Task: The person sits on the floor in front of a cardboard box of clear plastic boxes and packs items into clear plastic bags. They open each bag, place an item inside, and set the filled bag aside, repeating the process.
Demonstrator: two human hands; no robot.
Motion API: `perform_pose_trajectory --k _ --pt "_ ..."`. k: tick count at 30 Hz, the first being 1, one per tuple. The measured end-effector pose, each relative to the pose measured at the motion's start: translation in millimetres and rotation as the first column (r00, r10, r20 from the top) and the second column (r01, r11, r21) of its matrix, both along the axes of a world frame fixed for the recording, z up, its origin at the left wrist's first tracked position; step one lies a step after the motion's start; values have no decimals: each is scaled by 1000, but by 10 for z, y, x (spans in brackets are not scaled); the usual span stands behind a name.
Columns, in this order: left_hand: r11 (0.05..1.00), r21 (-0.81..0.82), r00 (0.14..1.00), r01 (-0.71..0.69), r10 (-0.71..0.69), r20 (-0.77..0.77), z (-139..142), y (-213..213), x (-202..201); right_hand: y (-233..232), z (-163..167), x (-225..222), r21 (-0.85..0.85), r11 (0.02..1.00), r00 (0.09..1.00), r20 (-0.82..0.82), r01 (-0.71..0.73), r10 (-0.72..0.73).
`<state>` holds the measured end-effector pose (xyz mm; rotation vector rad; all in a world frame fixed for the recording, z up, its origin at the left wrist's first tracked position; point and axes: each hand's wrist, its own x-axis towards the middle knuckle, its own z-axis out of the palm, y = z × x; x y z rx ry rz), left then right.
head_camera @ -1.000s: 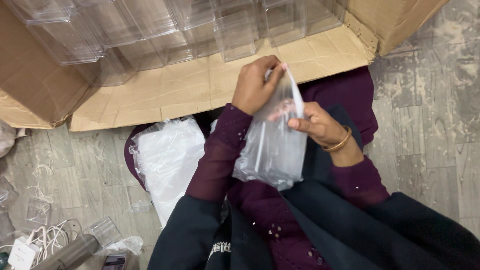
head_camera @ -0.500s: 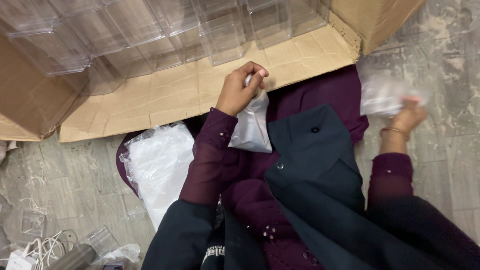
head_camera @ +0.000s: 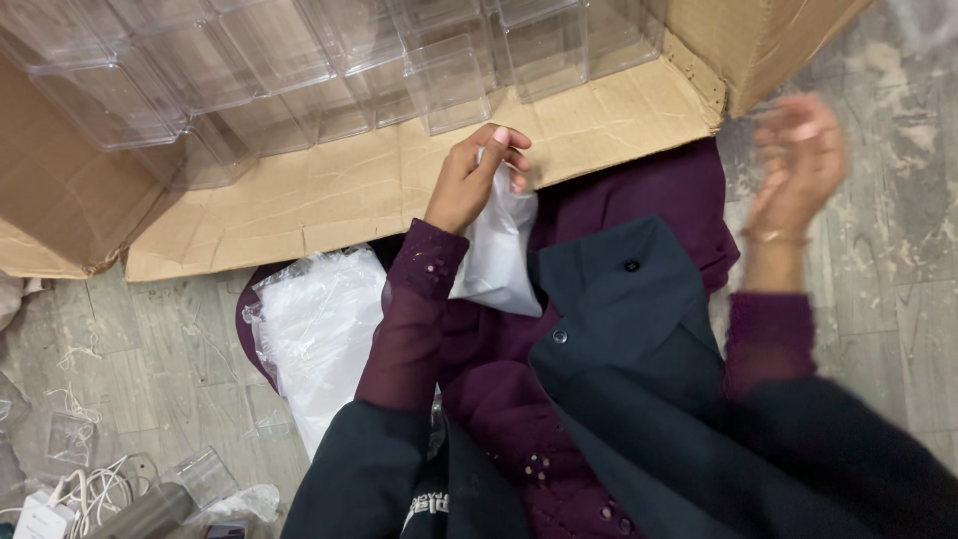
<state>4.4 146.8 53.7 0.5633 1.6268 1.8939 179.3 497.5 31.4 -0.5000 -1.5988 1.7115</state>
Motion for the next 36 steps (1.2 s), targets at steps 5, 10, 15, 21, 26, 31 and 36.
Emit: perform_pose_trajectory --k 5,10,15,21,26,31,36 --pt "988 151 982 34 -61 177 26 67 45 -1385 339 -214 -32 833 830 69 -552 553" --pt "949 312 973 -44 -31 230 154 -53 54 -1754 302 -589 -63 793 765 229 -606 602" --pt "965 251 977 -77 23 214 49 -175 76 -1706 327 -619 -12 854 815 294 -519 500" --pt "940 257 950 -224 151 274 -202 -69 119 -1881 774 -663 381 788 791 576 -483 206" --pt "959 106 962 -264 255 95 -146 -120 119 -1862 955 -733 385 762 853 262 -522 451" --pt "964 155 956 -215 175 236 -34 -166 114 -1794 759 -813 269 821 829 421 -503 369" --pt "924 294 946 -245 161 282 -70 -124 101 -1786 689 -793 275 799 793 490 -535 363"
